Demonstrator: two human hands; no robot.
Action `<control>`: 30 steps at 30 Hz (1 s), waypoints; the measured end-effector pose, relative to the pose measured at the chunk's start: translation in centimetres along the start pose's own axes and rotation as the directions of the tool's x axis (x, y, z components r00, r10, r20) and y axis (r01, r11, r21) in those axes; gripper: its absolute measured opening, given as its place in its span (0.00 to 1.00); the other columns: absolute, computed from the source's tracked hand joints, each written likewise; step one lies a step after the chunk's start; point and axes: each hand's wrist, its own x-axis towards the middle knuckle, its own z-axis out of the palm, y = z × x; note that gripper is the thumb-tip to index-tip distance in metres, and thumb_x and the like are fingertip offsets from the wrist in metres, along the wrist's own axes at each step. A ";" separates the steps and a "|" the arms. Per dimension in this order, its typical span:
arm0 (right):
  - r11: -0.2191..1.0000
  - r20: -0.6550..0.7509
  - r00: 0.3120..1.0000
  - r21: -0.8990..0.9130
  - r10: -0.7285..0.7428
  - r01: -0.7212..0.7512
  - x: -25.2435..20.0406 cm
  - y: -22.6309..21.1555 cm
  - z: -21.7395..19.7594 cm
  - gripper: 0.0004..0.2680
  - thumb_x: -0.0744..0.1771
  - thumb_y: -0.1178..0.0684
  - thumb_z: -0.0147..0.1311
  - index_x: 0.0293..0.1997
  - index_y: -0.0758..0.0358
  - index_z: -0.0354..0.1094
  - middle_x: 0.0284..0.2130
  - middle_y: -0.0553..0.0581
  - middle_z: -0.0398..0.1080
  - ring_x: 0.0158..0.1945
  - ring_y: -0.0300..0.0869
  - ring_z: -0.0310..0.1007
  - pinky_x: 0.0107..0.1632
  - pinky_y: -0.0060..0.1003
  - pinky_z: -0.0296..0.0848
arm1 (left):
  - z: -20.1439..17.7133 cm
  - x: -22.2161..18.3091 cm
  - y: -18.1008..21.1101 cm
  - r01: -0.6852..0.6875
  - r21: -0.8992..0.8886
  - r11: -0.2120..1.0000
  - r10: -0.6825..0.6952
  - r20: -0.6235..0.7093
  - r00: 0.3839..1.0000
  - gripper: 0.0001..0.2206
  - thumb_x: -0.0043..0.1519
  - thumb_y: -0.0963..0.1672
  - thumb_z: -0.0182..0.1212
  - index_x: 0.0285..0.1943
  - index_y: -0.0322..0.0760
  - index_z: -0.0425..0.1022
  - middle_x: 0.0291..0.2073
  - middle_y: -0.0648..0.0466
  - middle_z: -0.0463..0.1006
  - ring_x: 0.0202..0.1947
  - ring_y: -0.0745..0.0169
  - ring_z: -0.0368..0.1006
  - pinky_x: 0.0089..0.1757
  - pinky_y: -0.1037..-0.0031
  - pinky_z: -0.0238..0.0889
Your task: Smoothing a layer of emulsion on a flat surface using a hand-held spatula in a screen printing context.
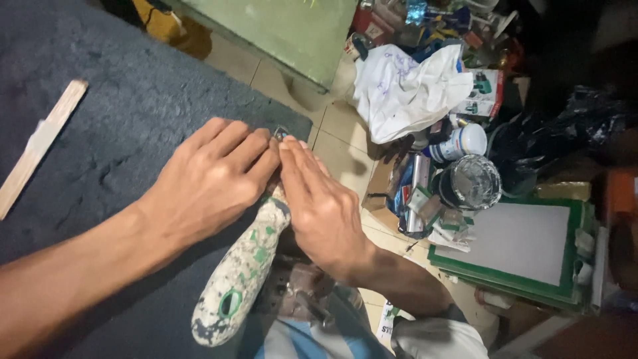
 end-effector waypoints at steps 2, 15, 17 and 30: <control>1.000 -0.011 1.000 -0.005 -0.007 0.007 0.7 0.2 0.2 0.14 0.69 0.72 0.38 0.61 0.81 0.64 0.59 0.75 0.70 0.62 0.60 0.75 0.63 0.45 0.77 | 0.5 0.1 -0.4 0.009 0.022 1.000 -0.010 0.013 1.000 0.01 0.65 0.39 0.61 0.42 0.37 0.77 0.37 0.53 0.78 0.36 0.60 0.71 0.40 0.72 0.65; 1.000 -0.039 0.999 0.022 0.002 -0.001 0.8 0.8 0.5 0.15 0.67 0.74 0.42 0.61 0.78 0.65 0.58 0.73 0.71 0.61 0.58 0.76 0.63 0.44 0.77 | 0.7 -0.1 -0.5 0.070 0.003 0.998 -0.070 0.074 0.995 0.06 0.62 0.41 0.64 0.46 0.38 0.77 0.38 0.55 0.79 0.38 0.57 0.74 0.39 0.70 0.66; 0.988 -0.005 1.000 0.150 0.024 -0.023 0.0 1.8 -0.1 0.16 0.68 0.67 0.51 0.64 0.76 0.62 0.61 0.73 0.69 0.64 0.59 0.74 0.67 0.46 0.73 | 1.0 0.1 -0.7 0.111 -0.131 0.985 -0.104 0.057 0.993 0.09 0.60 0.39 0.64 0.49 0.36 0.78 0.41 0.51 0.80 0.39 0.53 0.74 0.40 0.66 0.66; 0.797 0.002 0.945 0.537 0.327 -0.277 -1.7 3.5 -5.3 0.11 0.72 0.65 0.48 0.63 0.74 0.65 0.61 0.64 0.70 0.67 0.44 0.69 0.71 0.35 0.67 | -1.6 5.9 -4.6 0.531 -0.333 0.779 -0.188 0.685 0.704 0.40 0.54 0.62 0.67 0.69 0.39 0.66 0.66 0.43 0.67 0.64 0.36 0.57 0.58 0.37 0.56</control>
